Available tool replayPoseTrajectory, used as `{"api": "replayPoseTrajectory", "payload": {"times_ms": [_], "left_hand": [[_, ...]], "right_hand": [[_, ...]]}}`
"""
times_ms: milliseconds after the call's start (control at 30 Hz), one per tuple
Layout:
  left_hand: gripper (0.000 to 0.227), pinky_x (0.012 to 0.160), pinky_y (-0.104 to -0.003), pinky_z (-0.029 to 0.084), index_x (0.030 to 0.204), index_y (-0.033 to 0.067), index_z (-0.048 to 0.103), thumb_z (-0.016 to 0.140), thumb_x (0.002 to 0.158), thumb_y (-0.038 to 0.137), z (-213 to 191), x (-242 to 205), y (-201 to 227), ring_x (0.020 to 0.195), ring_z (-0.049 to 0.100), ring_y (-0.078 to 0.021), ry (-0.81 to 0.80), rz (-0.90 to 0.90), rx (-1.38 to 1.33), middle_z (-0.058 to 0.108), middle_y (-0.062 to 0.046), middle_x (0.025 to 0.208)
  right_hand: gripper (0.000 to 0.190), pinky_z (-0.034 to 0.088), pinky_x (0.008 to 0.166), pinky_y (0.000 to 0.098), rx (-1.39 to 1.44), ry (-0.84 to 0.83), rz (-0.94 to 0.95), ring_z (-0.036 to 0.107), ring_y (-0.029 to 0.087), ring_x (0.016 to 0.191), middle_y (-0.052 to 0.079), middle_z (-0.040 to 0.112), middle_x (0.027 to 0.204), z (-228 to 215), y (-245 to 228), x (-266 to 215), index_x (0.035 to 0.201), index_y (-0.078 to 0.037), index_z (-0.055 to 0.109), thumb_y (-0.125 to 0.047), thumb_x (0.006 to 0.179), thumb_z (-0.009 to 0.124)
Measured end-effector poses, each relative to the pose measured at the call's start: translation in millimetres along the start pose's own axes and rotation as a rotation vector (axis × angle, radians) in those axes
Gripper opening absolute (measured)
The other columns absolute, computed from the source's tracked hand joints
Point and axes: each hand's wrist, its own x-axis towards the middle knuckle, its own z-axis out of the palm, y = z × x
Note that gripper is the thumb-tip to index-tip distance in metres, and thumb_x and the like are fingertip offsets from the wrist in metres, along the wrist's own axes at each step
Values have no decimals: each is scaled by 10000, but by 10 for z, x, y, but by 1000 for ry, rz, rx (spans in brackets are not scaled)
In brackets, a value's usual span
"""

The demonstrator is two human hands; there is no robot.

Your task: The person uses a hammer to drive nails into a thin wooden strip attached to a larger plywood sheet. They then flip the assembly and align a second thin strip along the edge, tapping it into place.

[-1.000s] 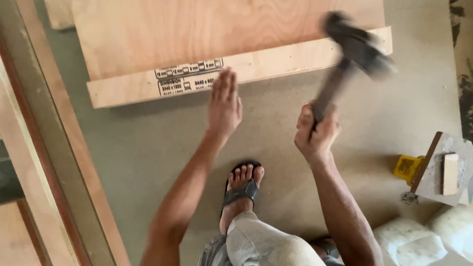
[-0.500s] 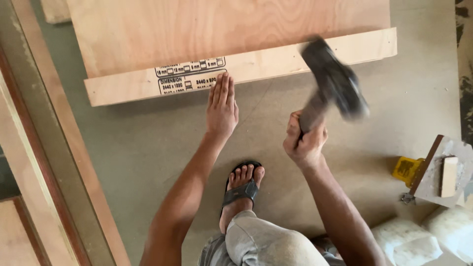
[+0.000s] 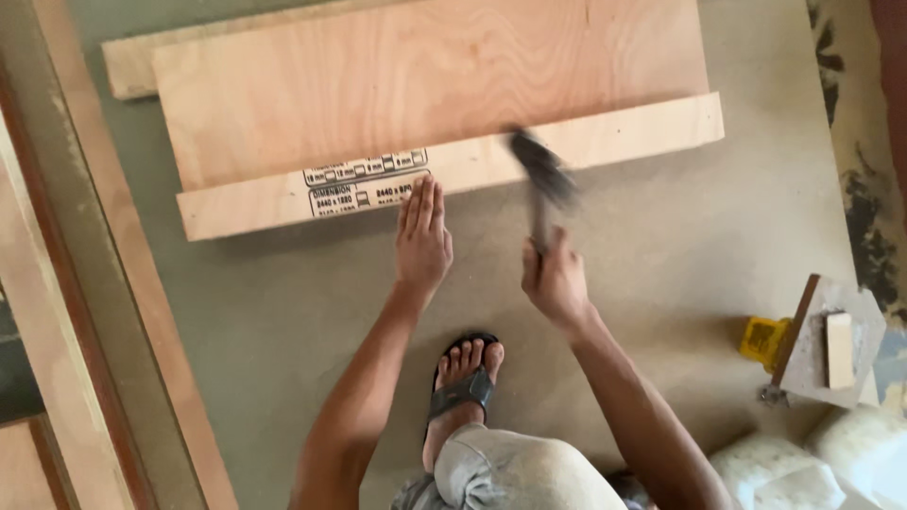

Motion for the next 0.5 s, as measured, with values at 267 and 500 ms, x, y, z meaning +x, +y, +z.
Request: {"api": "replayPoseTrajectory", "payload": {"times_ms": [267,500], "left_hand": [[694,1306,-481,206,1589,-55,341,508,921,30,75,-43,7,1574,252,-318,23,5,-13,308,-210,1666],[695,1352,-396,206,1628,24,330,479,950,6,96,61,-22,1616,246,-240,-33,3,306,303,-115,1724]], "right_hand": [[259,508,439,488,56,75,67,674,402,539,207,630,627,-64,55,-98,1096,16,457,-215,1061,568],[252,496,435,479,-178,-138,13,646,400,503,188,626,607,131,67,178,1085,27,488,-175,1037,630]]}}
